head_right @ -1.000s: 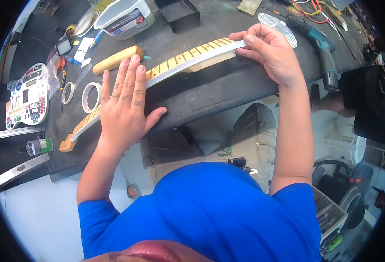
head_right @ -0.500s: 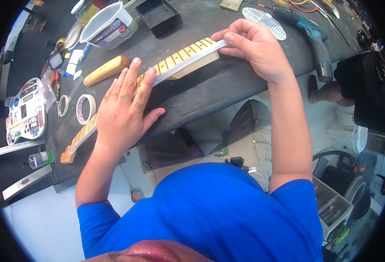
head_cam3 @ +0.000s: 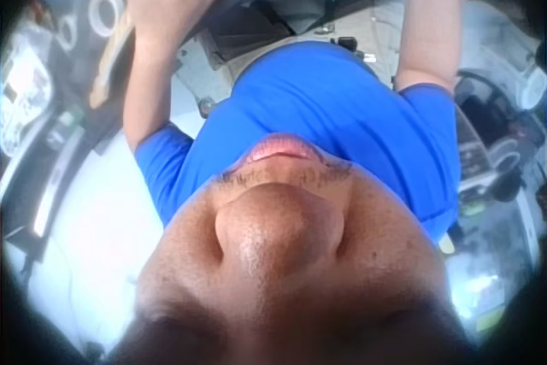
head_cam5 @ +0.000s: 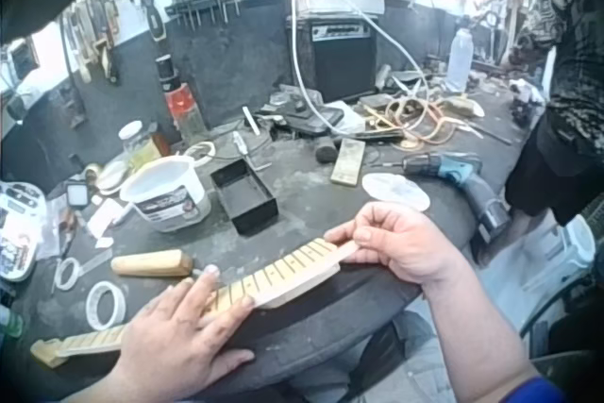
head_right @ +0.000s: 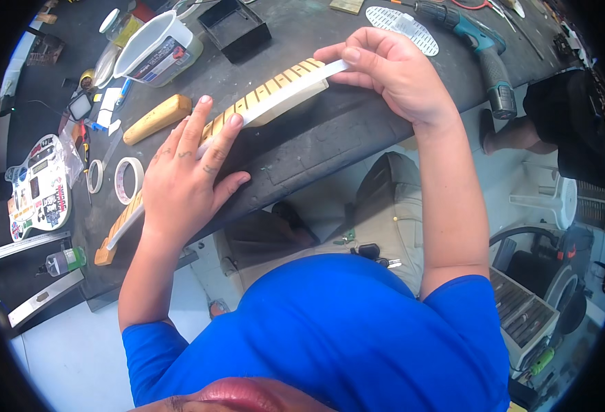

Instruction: The person applies white tape to the side of a wooden instrument neck while it is positioned on a workbench.

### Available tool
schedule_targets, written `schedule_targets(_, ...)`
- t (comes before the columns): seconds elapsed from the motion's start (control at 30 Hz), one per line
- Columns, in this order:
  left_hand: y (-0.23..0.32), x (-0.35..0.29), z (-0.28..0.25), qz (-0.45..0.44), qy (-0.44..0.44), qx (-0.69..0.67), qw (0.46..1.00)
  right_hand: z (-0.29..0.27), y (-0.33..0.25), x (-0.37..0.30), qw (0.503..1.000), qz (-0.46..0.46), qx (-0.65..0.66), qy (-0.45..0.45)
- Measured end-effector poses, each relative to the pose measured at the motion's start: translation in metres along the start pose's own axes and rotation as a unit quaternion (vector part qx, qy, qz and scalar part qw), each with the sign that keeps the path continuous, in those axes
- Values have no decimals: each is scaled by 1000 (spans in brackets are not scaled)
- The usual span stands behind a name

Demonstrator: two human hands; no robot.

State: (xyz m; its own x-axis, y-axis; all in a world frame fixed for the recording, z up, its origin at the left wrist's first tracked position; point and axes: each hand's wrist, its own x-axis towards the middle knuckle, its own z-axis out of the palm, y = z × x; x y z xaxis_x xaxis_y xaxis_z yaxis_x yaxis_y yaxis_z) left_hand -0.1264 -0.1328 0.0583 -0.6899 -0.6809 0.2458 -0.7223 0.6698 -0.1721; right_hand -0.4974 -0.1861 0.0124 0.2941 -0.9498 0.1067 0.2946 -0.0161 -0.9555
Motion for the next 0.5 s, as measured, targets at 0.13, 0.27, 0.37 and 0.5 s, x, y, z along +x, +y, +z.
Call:
schedule_targets(0.13, 1, 1, -1, -1, -8, 6, 1000, -1, 0, -1, 1000, -6, -11, -2)
schedule_targets(0.27, 2, 0, 2, -11, -4, 13, 1000, 3, -1, 0, 999, 3, -35, 20)
schedule_targets(0.37, 2, 0, 3, -9, 1, 13, 1000, 3, 0, 1, 999, 6, -47, 26)
schedule_targets(0.5, 2, -1, 2, -4, -3, 12, 1000, 2, 2, 1, 998, 3, -51, 21)
